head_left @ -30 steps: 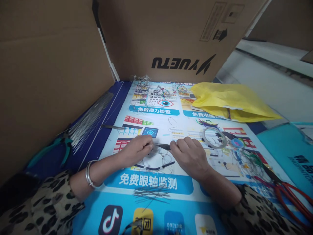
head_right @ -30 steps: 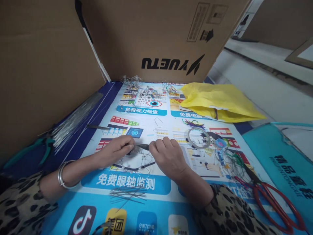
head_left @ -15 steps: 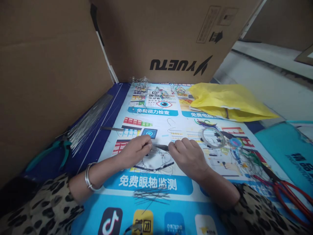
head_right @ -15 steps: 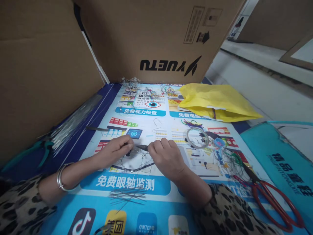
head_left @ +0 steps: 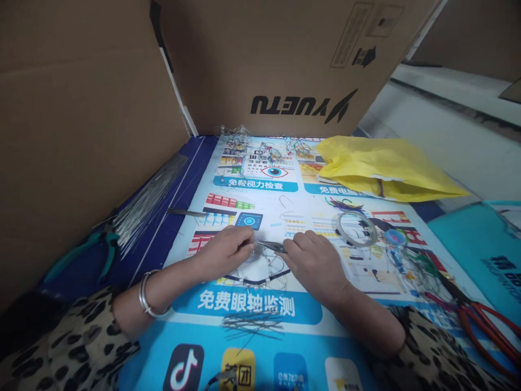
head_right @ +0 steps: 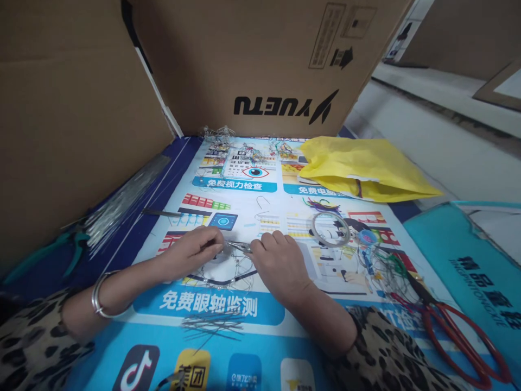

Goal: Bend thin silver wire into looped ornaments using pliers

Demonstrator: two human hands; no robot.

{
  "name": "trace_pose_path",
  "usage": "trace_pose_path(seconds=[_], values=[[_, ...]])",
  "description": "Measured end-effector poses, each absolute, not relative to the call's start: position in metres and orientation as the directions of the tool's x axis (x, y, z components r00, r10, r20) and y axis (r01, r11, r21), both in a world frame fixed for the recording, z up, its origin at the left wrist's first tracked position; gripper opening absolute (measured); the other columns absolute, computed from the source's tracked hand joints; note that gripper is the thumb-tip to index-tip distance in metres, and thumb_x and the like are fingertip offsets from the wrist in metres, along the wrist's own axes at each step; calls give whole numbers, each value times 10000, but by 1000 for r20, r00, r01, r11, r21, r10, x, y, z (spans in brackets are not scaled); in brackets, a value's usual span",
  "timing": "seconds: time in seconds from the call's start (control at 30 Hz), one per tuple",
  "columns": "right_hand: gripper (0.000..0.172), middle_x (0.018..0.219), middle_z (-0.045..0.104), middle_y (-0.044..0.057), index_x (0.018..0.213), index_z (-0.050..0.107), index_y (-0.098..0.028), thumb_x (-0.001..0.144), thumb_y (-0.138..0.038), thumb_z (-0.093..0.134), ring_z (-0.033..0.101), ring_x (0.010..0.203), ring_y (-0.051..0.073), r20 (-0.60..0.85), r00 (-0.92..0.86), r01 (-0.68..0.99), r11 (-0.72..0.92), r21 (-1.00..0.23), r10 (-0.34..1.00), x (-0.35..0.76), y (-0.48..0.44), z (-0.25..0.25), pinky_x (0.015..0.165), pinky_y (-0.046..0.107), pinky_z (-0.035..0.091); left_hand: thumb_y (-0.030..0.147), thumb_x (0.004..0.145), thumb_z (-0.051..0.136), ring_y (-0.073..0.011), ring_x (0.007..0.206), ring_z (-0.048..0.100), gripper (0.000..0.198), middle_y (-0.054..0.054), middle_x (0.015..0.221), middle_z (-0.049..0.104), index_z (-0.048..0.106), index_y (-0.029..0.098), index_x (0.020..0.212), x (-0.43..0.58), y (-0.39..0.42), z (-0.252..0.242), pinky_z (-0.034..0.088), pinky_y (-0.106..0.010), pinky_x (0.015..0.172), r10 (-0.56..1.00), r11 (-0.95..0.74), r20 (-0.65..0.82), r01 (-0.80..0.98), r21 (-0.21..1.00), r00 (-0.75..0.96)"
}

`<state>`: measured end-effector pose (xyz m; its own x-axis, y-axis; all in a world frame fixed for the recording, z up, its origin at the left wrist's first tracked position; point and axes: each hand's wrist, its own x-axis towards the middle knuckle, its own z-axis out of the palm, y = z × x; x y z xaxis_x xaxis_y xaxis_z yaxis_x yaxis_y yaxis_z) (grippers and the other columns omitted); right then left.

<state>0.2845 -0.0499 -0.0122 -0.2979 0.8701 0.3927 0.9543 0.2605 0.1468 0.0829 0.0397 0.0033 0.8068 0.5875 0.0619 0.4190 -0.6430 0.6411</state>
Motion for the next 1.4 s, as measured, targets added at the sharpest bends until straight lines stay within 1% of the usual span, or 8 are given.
trace_pose_path(seconds=[0.17,0.3,0.53,0.73,0.87,1.1,1.27,1.4], values=[[196,671,542,29,699,574,-195,831,-341,578,412,696,181,369,-288,958,265,113,884,285,-49,-12,620,309,215,172,862,432,-145,748,501,80,-7,809,583,512,182,858,78,44,1,384,-276,680,528,-716,108,373,590,842],[187,680,548,32,702,577,-195,828,-333,583,419,704,186,360,-286,958,267,101,888,284,-49,-12,622,310,221,229,894,461,-150,863,555,118,-7,923,634,553,208,966,76,47,-4,403,-289,767,466,-764,154,309,566,871],[205,681,546,35,706,581,-190,836,-348,568,416,708,189,367,-299,954,282,100,881,284,-49,-11,627,308,232,216,905,439,-149,814,573,147,-19,862,655,583,187,902,77,48,-6,421,-286,735,442,-804,194,291,519,876],[172,725,559,44,769,603,-179,831,-336,572,423,730,189,366,-318,947,315,70,875,292,-56,-4,658,311,255,213,908,414,-149,794,569,154,-27,852,642,565,185,909,77,45,0,427,-289,725,451,-813,189,315,490,872],[111,728,560,33,768,594,-186,814,-287,589,421,730,186,324,-398,916,388,97,858,296,-58,-4,669,315,257,195,910,398,-153,776,562,154,-31,824,629,551,176,896,76,45,0,425,-290,706,420,-841,204,295,454,884],[60,752,570,37,752,591,-192,804,-218,576,442,761,194,256,-379,925,366,101,889,292,-48,-3,663,317,250,98,870,372,-166,825,562,204,-37,871,640,546,182,934,74,45,-1,433,-313,746,347,-894,236,244,376,908],[43,758,571,37,751,582,-195,793,-198,575,453,760,196,226,-385,923,371,103,895,290,-45,1,656,318,245,53,841,369,-161,816,569,273,-32,878,641,542,198,995,75,44,2,436,-308,738,323,-904,254,219,367,911],[46,754,576,38,745,578,-193,781,-165,568,459,750,190,217,-391,920,378,99,894,288,-43,3,649,313,238,58,841,374,-161,826,571,235,-48,881,642,555,181,928,74,44,3,441,-301,731,324,-904,250,221,366,912]])
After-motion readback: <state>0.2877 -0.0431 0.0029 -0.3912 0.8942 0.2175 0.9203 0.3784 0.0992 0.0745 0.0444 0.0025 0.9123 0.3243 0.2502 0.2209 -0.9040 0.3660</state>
